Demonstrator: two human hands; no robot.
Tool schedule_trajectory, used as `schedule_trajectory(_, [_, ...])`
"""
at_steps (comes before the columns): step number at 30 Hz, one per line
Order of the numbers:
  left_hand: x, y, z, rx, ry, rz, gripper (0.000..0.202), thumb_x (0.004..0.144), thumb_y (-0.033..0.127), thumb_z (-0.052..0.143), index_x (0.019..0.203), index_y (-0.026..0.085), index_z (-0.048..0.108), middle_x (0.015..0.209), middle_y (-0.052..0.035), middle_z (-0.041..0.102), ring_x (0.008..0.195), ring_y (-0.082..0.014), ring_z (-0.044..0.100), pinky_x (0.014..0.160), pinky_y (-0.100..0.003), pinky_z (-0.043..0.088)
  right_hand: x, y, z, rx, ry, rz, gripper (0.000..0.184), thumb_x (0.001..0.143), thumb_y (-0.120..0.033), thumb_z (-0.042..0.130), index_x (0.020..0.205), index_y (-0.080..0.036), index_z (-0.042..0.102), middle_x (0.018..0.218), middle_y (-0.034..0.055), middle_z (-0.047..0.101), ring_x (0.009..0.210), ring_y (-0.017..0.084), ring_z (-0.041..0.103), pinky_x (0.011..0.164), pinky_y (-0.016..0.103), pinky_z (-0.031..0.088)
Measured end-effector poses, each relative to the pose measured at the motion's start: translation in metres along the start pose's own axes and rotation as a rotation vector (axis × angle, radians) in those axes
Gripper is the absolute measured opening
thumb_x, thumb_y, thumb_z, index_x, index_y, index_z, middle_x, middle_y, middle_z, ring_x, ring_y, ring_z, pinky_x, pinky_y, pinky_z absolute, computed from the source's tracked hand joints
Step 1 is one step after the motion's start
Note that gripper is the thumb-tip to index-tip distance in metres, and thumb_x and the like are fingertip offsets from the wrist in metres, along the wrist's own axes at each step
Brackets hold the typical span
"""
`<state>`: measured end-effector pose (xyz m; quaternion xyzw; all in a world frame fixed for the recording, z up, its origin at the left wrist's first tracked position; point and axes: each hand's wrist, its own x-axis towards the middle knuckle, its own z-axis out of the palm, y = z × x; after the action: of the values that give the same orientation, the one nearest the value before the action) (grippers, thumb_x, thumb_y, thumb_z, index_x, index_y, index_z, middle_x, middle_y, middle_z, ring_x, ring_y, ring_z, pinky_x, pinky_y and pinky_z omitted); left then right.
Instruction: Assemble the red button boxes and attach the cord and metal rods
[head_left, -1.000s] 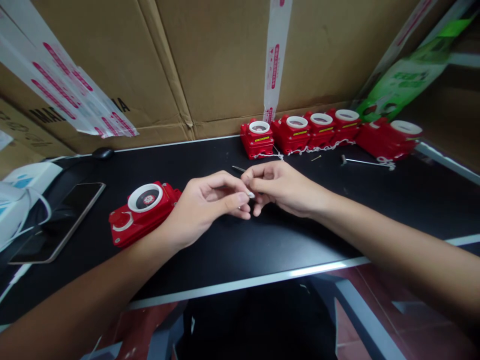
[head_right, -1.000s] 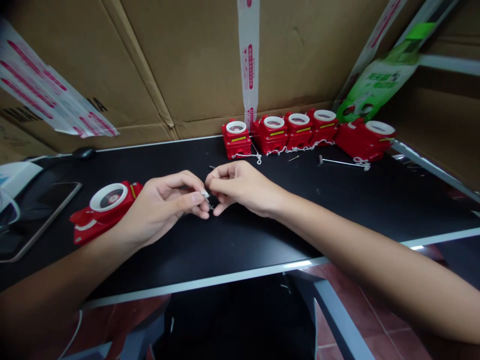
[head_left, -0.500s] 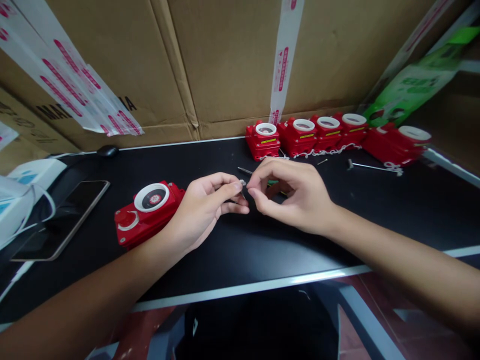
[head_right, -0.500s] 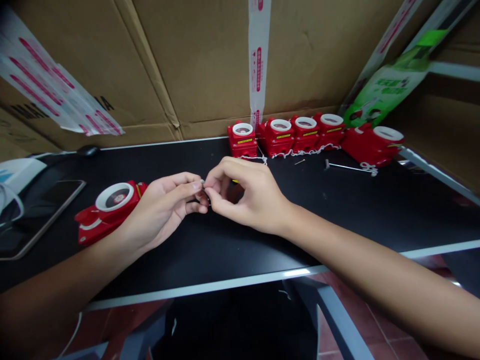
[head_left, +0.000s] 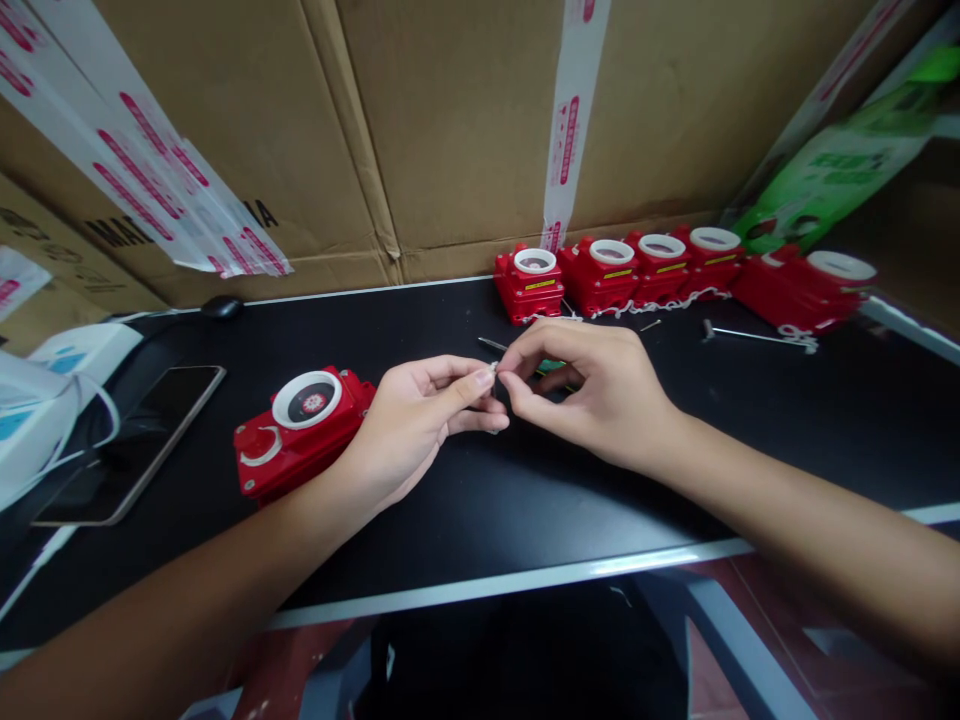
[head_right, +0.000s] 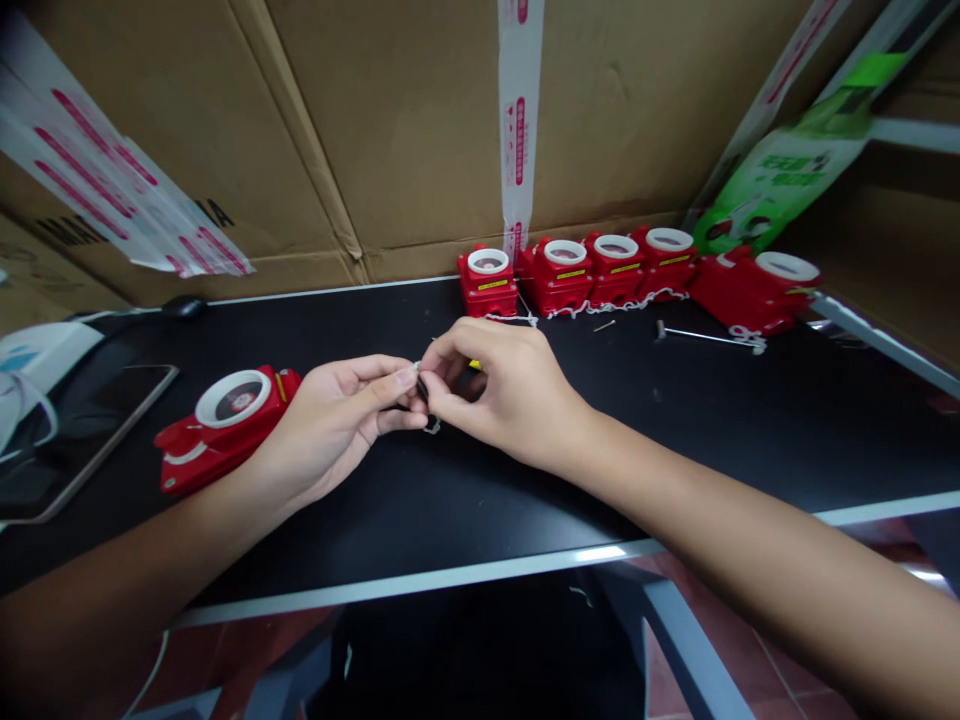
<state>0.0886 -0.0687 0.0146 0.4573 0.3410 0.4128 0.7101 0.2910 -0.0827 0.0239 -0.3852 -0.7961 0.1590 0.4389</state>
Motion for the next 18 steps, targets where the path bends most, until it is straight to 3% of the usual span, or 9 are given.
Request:
schedule_trajectory(11, [0.0013,-0.0030,0.0015,0.159,0.080,0.053,0.024,0.080,0.024,0.091,0.093,0.007,0.079,0.086,-0.0088,0.081,0.073,-0.0182,0.080,0.075,-0.027,0.070,-0.0001,-0.0031,0.0052,0.182,-0.031,0.252,0.008,0.088,-0.021,0.076,0.089,-0.013,0.075,0.078,0.0033,0.075,0.068,0.013,0.071,0.057,0.021,0.056])
schedule_trajectory(18, [0.0003,-0.0005,-0.0030,0.130,0.017,-0.005,0.020,0.083,0.025,0.089,0.092,0.009,0.082,0.086,-0.0085,0.081,0.078,-0.0169,0.079,0.078,-0.025,0.069,-0.0008,0.0022,0.0042,0.062,-0.050,0.068,0.004,0.089,-0.016,0.074,0.092,-0.013,0.075,0.083,0.0035,0.072,0.071,0.012,0.070,0.061,0.021,0.058])
